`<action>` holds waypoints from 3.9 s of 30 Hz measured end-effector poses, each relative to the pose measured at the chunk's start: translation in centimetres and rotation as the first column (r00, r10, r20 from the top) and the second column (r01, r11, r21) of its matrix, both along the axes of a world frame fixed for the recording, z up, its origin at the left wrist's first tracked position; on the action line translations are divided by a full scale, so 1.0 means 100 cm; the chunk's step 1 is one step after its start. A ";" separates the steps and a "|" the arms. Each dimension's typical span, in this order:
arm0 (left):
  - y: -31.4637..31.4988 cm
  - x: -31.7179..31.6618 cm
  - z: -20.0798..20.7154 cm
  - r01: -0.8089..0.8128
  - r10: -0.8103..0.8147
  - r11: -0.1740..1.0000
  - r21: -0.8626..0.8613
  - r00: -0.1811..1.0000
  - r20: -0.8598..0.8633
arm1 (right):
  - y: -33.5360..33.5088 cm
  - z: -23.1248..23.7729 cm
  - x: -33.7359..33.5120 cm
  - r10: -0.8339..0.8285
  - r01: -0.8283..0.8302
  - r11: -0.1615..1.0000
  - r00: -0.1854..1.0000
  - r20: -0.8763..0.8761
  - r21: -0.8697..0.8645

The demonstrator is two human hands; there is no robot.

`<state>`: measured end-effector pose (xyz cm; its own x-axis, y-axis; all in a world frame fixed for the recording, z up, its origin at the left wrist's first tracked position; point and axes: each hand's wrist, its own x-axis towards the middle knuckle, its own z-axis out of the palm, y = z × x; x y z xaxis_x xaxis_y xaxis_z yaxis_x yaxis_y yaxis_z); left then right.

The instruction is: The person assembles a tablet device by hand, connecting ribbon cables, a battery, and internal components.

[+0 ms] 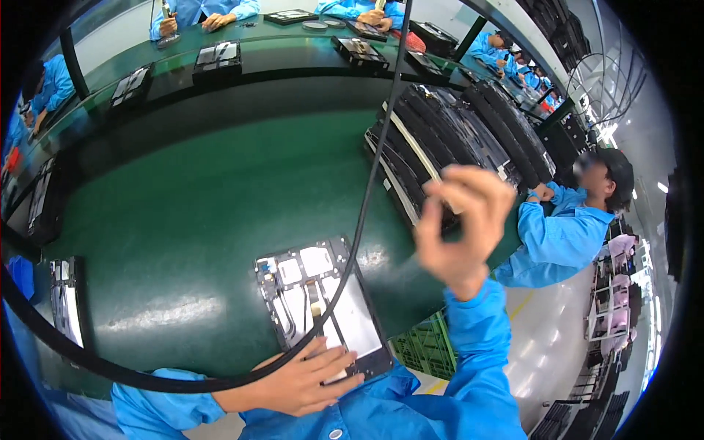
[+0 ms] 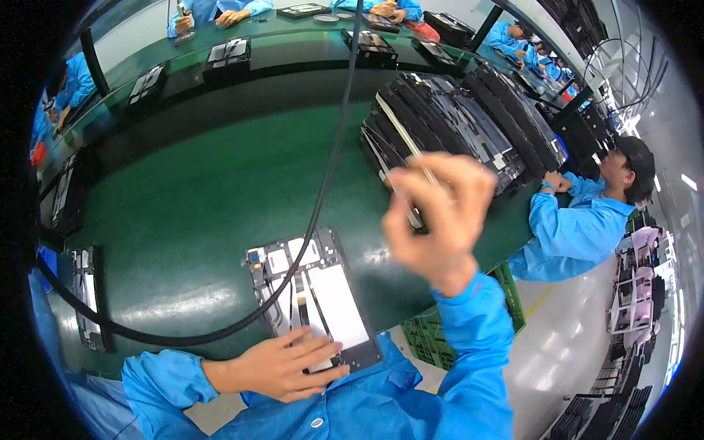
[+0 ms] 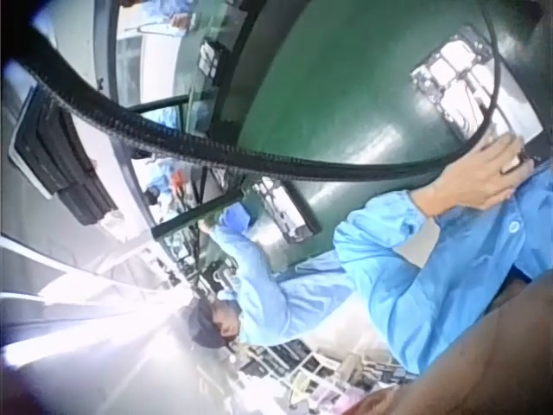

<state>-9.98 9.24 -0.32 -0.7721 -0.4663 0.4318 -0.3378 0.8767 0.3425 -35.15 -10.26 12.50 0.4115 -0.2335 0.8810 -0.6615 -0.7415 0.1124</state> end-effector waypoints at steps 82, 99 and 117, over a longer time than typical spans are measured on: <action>-0.078 0.117 0.020 -0.389 0.522 0.675 0.627 0.852 -0.033 | -0.003 -0.103 0.121 0.478 -0.308 0.519 0.878 0.028 0.797; -0.077 0.109 0.026 -0.439 0.532 0.677 0.590 0.847 0.020 | -0.009 -0.105 0.118 0.485 -0.325 0.470 0.872 0.067 0.821; -0.070 0.101 0.015 -0.501 0.618 0.695 0.516 0.783 -0.072 | -0.028 -0.089 0.106 0.627 -0.310 0.179 0.767 0.134 0.934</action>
